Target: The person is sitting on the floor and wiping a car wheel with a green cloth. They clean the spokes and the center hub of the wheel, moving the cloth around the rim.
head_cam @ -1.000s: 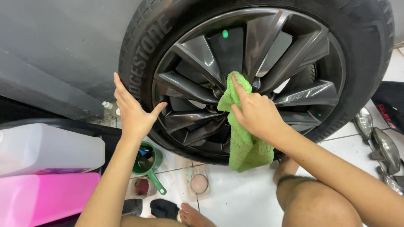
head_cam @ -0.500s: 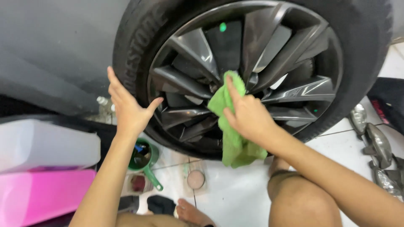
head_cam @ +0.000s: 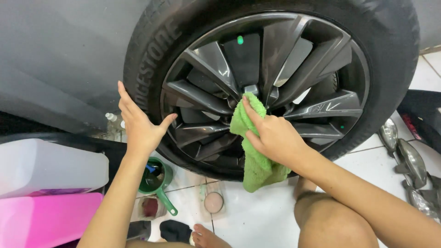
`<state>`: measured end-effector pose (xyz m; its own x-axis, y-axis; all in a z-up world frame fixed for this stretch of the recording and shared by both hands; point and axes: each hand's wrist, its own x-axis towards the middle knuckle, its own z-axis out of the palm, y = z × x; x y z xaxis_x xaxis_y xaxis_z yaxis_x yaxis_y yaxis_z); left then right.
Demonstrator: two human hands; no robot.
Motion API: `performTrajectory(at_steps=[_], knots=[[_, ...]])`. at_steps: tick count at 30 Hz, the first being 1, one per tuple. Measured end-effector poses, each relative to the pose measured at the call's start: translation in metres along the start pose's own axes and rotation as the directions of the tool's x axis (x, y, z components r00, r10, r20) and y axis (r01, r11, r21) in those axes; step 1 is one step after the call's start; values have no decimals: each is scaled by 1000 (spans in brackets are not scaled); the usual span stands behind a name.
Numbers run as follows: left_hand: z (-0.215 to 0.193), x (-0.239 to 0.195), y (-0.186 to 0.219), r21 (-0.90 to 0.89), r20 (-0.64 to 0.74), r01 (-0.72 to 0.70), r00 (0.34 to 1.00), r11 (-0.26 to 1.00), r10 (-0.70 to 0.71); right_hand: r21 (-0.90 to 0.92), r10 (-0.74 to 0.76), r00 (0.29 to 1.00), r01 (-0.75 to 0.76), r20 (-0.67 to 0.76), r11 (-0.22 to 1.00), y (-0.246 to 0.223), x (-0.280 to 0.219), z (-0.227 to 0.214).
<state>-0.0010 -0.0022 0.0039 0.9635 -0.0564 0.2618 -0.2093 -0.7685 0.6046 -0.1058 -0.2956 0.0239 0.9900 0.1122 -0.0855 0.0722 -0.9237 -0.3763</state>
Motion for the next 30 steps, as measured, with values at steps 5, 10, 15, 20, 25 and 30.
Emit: performTrajectory(at_steps=[5, 10, 15, 20, 25, 30], knots=[[1, 1, -2, -22, -10, -11, 1000, 1000, 11, -194, -102, 994, 105, 22, 975, -5, 6, 13], [2, 2, -5, -26, -12, -9, 1000, 1000, 9, -218, -97, 995, 92, -13, 972, -5, 29, 33], [2, 1, -9, -34, -13, -35, 999, 999, 35, -25, -35, 999, 36, 26, 999, -17, 35, 33], [4, 1, -12, -28, -18, -63, 998, 998, 62, -41, -43, 996, 46, 77, 998, -26, 21, 29], [2, 0, -12, -50, -36, -82, 996, 995, 80, -148, -157, 975, 181, 160, 972, -26, 14, 24], [2, 1, -13, -31, -23, -56, 998, 998, 56, -387, -203, 966, 252, 162, 887, -8, 25, 54]])
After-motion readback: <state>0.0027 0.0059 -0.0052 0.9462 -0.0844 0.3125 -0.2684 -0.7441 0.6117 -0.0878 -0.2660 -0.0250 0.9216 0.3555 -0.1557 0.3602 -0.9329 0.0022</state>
